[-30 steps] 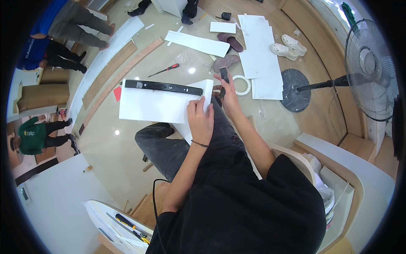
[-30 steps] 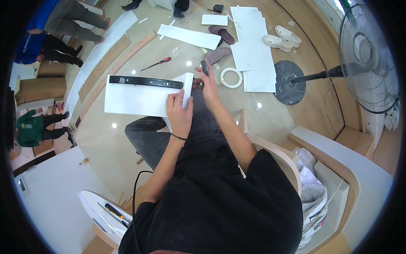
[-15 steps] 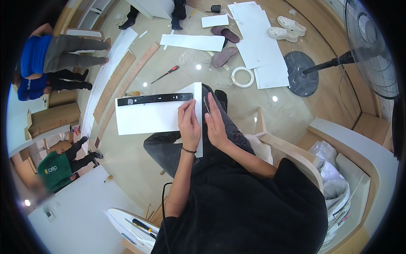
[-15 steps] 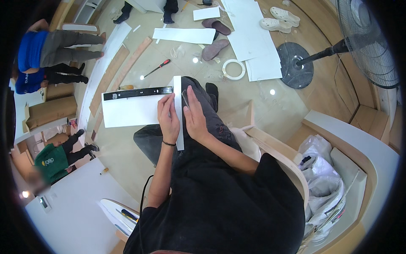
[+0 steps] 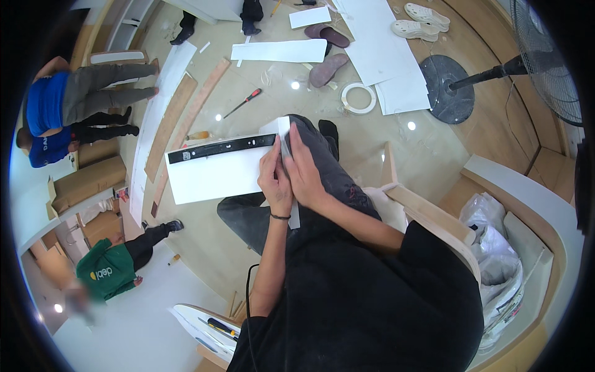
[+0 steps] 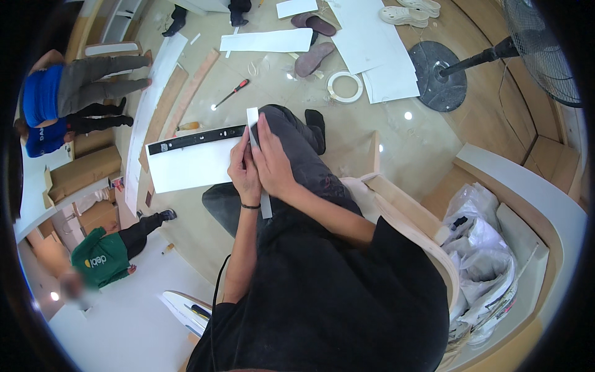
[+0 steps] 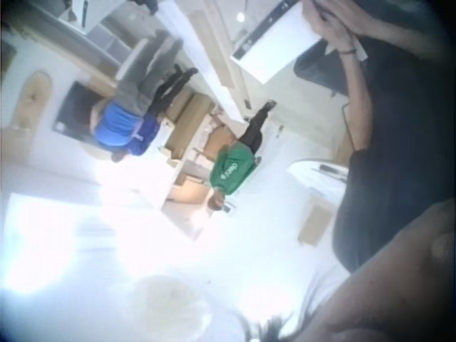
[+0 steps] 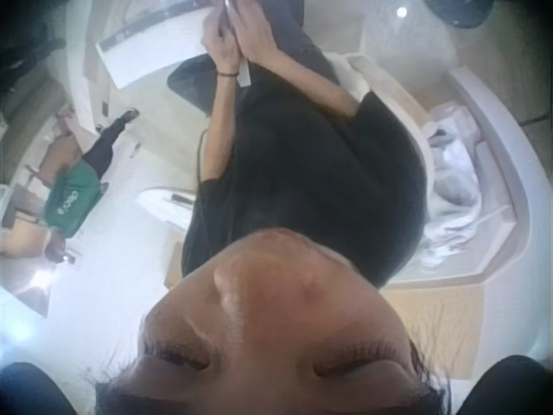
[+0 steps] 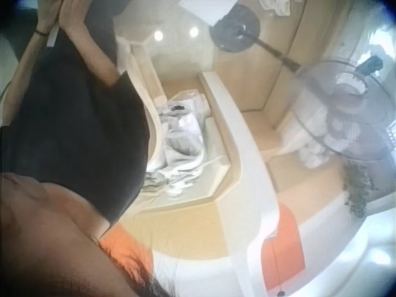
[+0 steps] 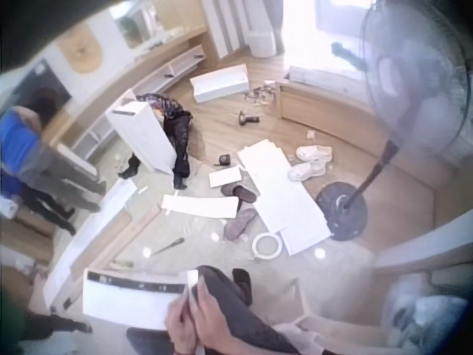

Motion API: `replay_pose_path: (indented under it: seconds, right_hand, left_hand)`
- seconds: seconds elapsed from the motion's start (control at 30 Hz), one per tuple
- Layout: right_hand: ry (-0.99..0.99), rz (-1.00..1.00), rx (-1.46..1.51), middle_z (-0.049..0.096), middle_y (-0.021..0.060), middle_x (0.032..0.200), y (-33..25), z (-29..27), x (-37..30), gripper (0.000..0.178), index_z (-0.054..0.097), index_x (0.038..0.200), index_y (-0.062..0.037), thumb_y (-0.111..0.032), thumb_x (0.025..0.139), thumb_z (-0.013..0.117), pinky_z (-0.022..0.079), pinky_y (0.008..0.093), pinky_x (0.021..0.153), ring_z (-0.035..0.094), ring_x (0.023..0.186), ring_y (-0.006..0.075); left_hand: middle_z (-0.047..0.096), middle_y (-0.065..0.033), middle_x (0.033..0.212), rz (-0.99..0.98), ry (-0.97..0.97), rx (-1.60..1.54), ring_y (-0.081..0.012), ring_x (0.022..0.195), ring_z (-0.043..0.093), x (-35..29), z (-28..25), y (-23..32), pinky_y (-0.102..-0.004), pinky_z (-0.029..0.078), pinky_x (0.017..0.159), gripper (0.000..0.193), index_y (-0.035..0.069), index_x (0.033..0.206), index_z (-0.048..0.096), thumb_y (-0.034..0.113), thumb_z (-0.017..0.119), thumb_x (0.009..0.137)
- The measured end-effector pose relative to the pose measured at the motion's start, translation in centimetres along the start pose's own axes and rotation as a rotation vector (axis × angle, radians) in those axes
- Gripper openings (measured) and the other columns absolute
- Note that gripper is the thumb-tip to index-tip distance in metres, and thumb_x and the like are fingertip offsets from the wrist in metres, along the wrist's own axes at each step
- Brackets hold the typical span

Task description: The person sits on the floor and assembles a white furniture component. They use a screwdriver to tighten screws into a black strip attached to the piece, then apply and smooth white edge banding along the edges.

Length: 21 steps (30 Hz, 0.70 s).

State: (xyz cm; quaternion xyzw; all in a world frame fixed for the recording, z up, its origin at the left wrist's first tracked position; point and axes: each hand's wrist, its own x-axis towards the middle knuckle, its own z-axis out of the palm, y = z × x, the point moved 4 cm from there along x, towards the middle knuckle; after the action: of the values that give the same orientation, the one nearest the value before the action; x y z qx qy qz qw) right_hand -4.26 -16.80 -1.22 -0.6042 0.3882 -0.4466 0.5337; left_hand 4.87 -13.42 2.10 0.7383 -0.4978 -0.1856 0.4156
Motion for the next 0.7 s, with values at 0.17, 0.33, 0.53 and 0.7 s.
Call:
replay_pose_path:
  seconds: [0.17, 0.33, 0.53, 0.7]
  right_hand:
    - [-0.001, 0.001, 0.011, 0.022, 0.0257, 0.167, -0.2, -0.4, -0.5, 0.065, 0.013, 0.162, 0.0051, -0.019, 0.107, 0.039, 0.03, 0.0446, 0.12, 0.036, 0.147, 0.0437]
    - [0.026, -0.149, -0.028, 0.024, 0.0255, 0.167, -1.4, -0.9, 0.4, 0.064, 0.016, 0.162, 0.0043, -0.019, 0.107, 0.039, 0.031, 0.0448, 0.119, 0.038, 0.144, 0.0444]
    - [0.017, 0.011, 0.033, 0.024, 0.0282, 0.166, -0.7, -0.8, 1.0, 0.065, 0.017, 0.161, 0.0066, -0.02, 0.107, 0.039, 0.031, 0.0478, 0.119, 0.037, 0.145, 0.0452]
    - [0.013, -0.061, -0.005, 0.025, 0.0304, 0.164, -0.6, -0.4, 0.6, 0.067, 0.017, 0.16, 0.009, -0.022, 0.107, 0.042, 0.03, 0.0475, 0.12, 0.037, 0.145, 0.0452]
  left_hand:
    - [0.071, -0.0141, 0.116, -0.025, 0.005, 0.024, -0.0229, 0.102, 0.067, -0.1, 0.0, 0.1, -0.0314, 0.052, 0.089, 0.046, 0.007, 0.139, 0.066, -0.009, 0.053, 0.097]
    - [0.07, -0.0099, 0.112, -0.037, 0.02, 0.039, -0.014, 0.097, 0.062, 0.0, 0.0, 0.1, -0.0267, 0.049, 0.088, 0.041, 0.008, 0.14, 0.065, -0.004, 0.053, 0.102]
    - [0.07, -0.0133, 0.112, 0.011, 0.034, 0.032, -0.0191, 0.1, 0.066, 0.1, -0.1, 0.4, -0.0286, 0.051, 0.089, 0.045, 0.008, 0.138, 0.066, -0.01, 0.052, 0.099]
    - [0.07, -0.0132, 0.109, -0.015, 0.022, 0.057, -0.0182, 0.098, 0.065, 0.1, -0.2, 0.2, -0.0278, 0.049, 0.09, 0.044, 0.006, 0.137, 0.066, -0.01, 0.051, 0.099]
